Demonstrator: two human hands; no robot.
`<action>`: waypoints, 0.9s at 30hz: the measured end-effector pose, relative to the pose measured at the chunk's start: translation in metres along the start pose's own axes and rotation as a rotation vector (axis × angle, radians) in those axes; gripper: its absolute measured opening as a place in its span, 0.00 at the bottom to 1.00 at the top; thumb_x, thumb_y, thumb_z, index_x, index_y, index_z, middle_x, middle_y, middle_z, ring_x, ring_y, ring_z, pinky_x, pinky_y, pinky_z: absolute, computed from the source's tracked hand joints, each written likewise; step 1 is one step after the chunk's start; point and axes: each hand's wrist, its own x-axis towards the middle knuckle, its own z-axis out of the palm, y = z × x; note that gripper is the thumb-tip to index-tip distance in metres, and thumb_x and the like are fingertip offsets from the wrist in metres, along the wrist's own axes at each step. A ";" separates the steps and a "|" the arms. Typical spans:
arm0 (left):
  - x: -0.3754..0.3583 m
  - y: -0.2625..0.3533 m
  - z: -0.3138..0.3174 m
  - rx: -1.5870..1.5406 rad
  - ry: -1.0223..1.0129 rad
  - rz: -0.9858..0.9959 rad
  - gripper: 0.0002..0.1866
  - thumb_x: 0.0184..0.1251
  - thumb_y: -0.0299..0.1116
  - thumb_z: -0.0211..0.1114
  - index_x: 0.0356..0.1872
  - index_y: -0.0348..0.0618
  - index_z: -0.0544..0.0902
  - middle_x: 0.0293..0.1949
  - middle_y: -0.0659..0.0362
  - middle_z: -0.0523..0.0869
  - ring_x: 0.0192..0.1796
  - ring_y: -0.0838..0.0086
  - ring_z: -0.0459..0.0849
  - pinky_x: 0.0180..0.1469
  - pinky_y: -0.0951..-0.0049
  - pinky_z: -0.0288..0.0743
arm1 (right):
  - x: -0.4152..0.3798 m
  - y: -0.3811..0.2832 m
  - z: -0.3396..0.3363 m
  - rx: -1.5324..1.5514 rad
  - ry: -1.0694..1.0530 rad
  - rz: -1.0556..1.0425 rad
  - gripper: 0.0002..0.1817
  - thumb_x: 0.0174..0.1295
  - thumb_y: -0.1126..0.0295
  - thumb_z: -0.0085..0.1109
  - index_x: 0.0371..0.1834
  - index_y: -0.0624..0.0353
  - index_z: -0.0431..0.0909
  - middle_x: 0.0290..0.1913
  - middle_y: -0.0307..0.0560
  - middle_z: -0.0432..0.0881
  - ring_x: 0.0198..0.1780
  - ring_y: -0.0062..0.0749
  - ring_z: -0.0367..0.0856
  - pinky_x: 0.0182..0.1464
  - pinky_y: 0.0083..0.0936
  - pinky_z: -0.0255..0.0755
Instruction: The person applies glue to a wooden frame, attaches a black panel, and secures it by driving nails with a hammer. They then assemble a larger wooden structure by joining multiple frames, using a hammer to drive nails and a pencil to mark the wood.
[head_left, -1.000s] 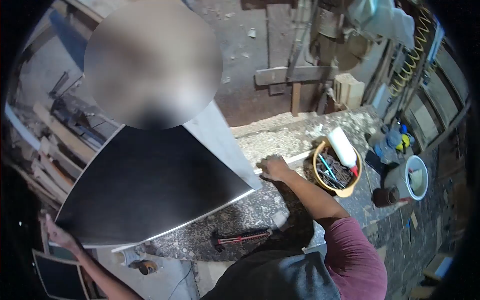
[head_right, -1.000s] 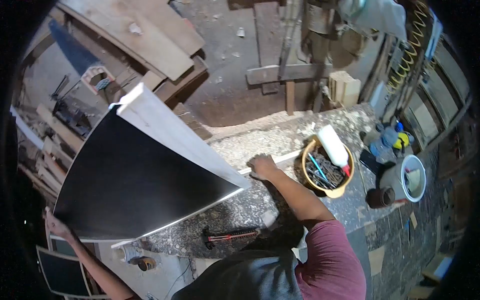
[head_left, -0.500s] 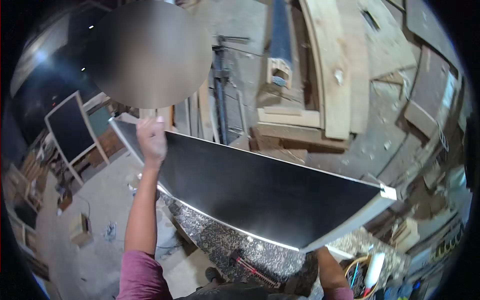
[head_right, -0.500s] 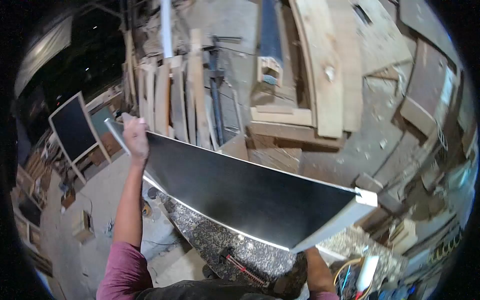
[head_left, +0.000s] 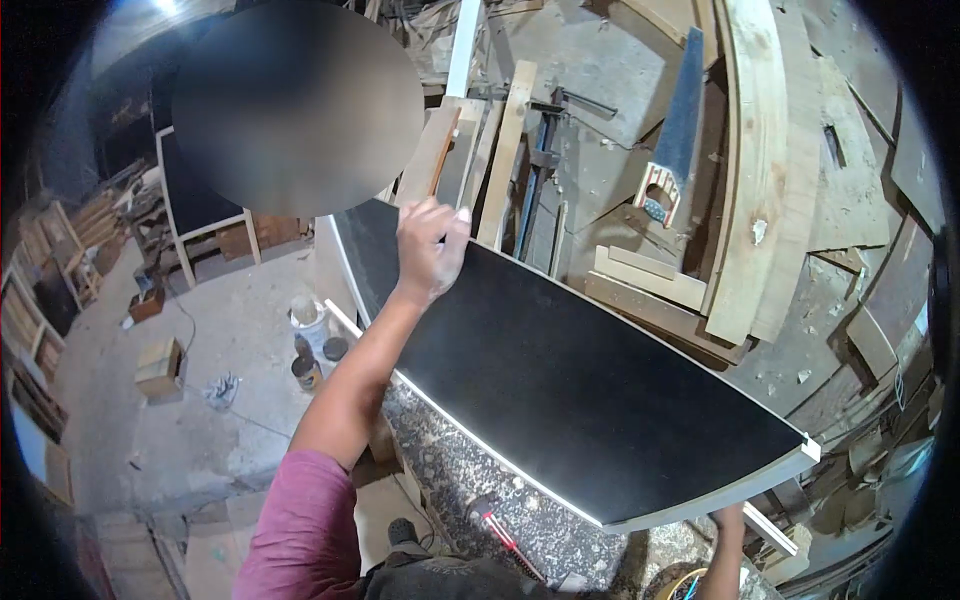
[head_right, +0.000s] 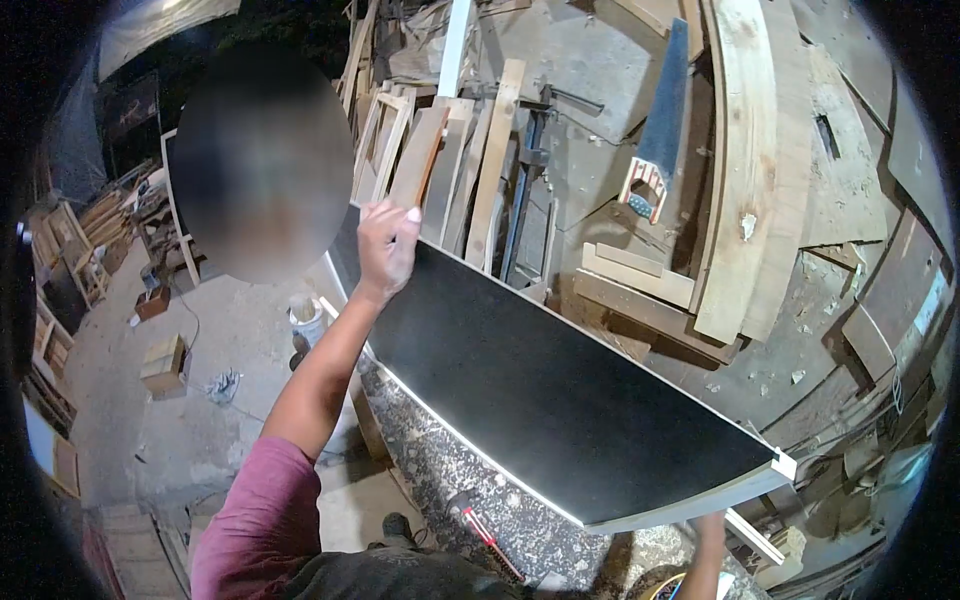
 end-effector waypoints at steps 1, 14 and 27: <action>-0.001 -0.002 0.000 0.001 0.002 0.006 0.19 0.66 0.33 0.57 0.16 0.38 0.67 0.16 0.53 0.65 0.24 0.60 0.65 0.35 0.65 0.56 | 0.005 0.003 -0.020 0.012 0.054 0.032 0.21 0.67 0.59 0.50 0.53 0.65 0.76 0.49 0.52 0.81 0.53 0.42 0.80 0.54 0.32 0.73; 0.000 -0.008 -0.001 0.020 0.006 0.100 0.16 0.63 0.33 0.60 0.15 0.41 0.74 0.18 0.57 0.75 0.26 0.61 0.72 0.36 0.62 0.61 | 0.000 -0.012 -0.216 0.538 0.313 0.413 0.07 0.68 0.73 0.52 0.41 0.67 0.72 0.30 0.34 0.68 0.32 0.17 0.65 0.35 0.15 0.61; 0.005 -0.001 0.002 -0.007 -0.013 0.035 0.17 0.62 0.31 0.61 0.14 0.40 0.71 0.16 0.56 0.71 0.25 0.61 0.70 0.35 0.63 0.59 | 0.032 -0.058 -0.248 0.521 0.613 0.516 0.12 0.69 0.69 0.53 0.50 0.65 0.74 0.37 0.41 0.74 0.37 0.23 0.71 0.41 0.20 0.66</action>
